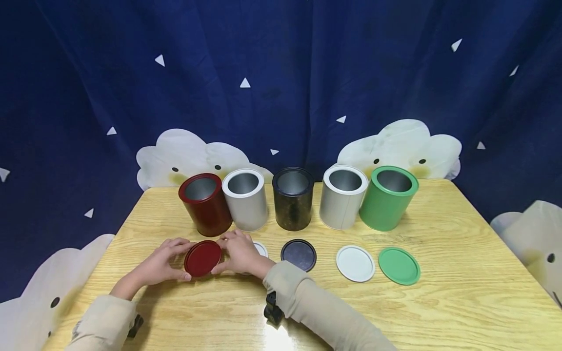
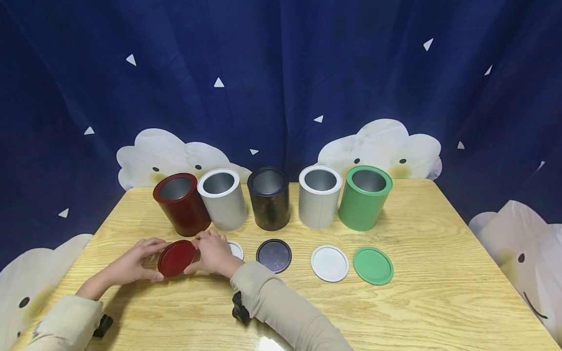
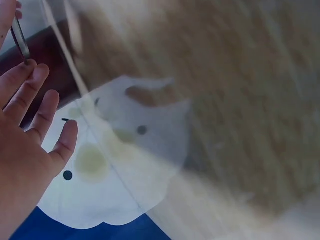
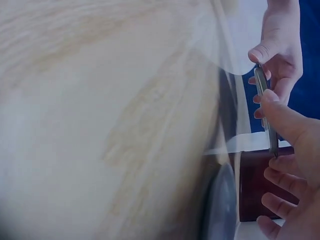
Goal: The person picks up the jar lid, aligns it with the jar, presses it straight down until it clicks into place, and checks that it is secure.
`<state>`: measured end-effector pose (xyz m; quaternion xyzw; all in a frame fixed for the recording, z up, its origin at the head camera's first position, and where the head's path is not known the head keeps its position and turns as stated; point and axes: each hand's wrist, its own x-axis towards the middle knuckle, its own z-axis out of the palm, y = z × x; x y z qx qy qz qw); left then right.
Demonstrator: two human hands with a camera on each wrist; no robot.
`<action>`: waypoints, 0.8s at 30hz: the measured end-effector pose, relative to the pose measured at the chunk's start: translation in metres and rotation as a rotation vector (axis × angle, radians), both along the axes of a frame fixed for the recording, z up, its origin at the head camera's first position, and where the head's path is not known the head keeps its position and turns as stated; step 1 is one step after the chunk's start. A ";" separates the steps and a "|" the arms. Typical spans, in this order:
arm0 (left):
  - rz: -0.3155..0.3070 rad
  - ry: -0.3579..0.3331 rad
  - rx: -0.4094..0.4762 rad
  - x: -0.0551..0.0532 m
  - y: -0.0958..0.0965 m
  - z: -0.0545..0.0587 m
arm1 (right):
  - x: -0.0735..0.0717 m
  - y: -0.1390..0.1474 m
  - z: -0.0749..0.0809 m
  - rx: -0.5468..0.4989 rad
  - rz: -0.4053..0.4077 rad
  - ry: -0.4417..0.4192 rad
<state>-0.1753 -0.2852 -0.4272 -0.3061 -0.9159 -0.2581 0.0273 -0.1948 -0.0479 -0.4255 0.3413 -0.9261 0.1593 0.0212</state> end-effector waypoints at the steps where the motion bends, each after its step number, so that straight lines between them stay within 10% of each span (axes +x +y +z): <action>1: -0.001 -0.003 0.007 0.000 0.000 0.001 | -0.001 0.001 0.001 -0.006 0.006 -0.007; 24: 0.035 -0.046 0.149 0.006 0.005 0.028 | -0.008 0.015 0.026 -0.232 0.117 -0.109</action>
